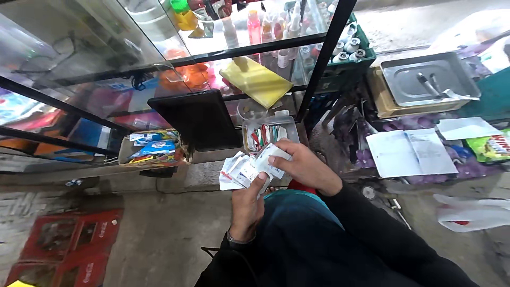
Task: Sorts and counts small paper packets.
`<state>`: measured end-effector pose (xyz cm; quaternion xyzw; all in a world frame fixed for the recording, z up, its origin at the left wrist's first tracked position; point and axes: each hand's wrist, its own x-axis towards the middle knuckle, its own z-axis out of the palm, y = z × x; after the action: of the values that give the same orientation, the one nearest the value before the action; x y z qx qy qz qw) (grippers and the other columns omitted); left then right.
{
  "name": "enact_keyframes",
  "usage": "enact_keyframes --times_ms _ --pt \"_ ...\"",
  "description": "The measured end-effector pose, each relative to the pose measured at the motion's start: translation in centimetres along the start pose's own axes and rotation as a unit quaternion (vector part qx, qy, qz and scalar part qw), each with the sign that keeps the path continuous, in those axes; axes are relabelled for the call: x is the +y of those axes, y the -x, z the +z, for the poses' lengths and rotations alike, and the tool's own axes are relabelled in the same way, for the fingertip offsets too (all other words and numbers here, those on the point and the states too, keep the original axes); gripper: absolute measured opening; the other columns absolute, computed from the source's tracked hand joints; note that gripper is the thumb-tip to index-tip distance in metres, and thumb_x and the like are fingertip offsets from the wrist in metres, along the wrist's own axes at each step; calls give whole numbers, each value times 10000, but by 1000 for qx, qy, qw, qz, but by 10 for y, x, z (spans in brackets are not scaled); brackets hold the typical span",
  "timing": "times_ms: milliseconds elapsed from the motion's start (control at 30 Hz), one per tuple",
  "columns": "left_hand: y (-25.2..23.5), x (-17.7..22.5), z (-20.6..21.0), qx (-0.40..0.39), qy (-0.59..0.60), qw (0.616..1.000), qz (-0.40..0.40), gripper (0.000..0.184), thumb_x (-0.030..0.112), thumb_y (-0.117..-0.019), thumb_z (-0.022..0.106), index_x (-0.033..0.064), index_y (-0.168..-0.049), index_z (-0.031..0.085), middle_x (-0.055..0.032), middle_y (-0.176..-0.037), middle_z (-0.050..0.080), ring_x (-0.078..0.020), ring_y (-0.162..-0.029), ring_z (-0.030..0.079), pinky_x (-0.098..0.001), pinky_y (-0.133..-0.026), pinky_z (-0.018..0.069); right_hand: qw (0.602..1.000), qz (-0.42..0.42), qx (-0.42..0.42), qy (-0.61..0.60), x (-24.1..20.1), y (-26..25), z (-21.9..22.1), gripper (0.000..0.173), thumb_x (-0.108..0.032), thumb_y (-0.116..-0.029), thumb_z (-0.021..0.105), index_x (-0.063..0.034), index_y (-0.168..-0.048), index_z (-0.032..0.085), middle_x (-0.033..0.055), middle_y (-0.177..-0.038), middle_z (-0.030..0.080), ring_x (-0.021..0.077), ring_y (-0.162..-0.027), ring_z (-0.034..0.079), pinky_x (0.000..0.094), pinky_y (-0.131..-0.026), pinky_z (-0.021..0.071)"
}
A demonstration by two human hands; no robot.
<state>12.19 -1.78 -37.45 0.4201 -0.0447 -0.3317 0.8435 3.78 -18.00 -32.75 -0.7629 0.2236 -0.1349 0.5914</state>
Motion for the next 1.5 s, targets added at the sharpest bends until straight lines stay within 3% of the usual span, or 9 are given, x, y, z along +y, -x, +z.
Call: enact_keyframes --times_ms 167,400,667,833,933,1067,1200,1367,1500 --pt "-3 4 0 -28 26 999 -15 541 -76 -861 740 -119 -1332 477 -309 -1204 666 -385 -1090 698 -517 -981 574 992 13 122 -15 -10 3 -15 211 -264 -1036 609 -135 -1189 677 57 -939 733 175 -741 706 362 -597 601" --pt "-3 4 -7 -45 96 994 -25 465 -55 -911 554 -99 -1354 424 -360 -1292 597 -446 -1172 648 -553 -1014 538 989 4 111 -95 -21 8 -19 239 -195 -1049 580 -113 -1261 654 94 -1017 741 211 -804 736 377 -656 641" --pt "0 2 -2 28 32 999 -1 480 -123 -810 731 -79 -1242 527 -211 -1068 694 -267 -956 719 -454 -868 618 995 1 38 -94 -21 8 -13 211 -176 -1025 616 -89 -1204 684 93 -975 747 212 -800 736 379 -668 643" --pt "-1 1 -1 -2 11 1000 0 489 -85 -811 778 -98 -1240 543 -222 -1058 699 -275 -931 723 -458 -850 624 997 8 -42 -66 -4 2 2 184 -177 -997 663 -104 -1160 709 50 -952 746 162 -816 725 360 -736 634" --pt "0 3 0 8 12 1000 -11 474 -32 -868 750 -75 -1281 522 -217 -1099 696 -278 -972 723 -457 -887 617 997 14 22 -66 -6 0 2 186 -202 -1024 616 -107 -1164 691 63 -952 733 182 -792 710 378 -691 620" --pt "-3 4 -8 -42 63 997 -23 451 -38 -920 588 -111 -1339 440 -339 -1246 629 -422 -1150 662 -541 -993 553 988 20 115 -105 -18 4 -12 244 -233 -1064 561 -127 -1272 631 87 -1035 736 203 -831 732 375 -684 635" --pt "-1 3 -5 12 13 1000 -16 462 -96 -852 693 -82 -1274 506 -227 -1107 691 -292 -990 719 -468 -882 616 986 8 73 -147 -22 5 -13 225 -180 -1044 581 -85 -1239 644 120 -1009 728 225 -813 724 389 -681 632" --pt "-3 1 -4 -5 -7 1000 -3 476 -102 -823 746 -91 -1250 538 -211 -1070 705 -274 -953 723 -469 -878 618 997 11 -41 -58 -5 -2 8 186 -186 -994 669 -105 -1153 720 46 -1017 731 162 -845 719 366 -758 638" --pt "-4 3 -9 -40 31 999 -18 494 -36 -909 681 -101 -1343 453 -297 -1196 662 -371 -1088 695 -520 -978 572 995 28 53 -76 -13 -2 0 230 -223 -1043 588 -108 -1229 658 73 -994 732 185 -805 714 373 -680 619"
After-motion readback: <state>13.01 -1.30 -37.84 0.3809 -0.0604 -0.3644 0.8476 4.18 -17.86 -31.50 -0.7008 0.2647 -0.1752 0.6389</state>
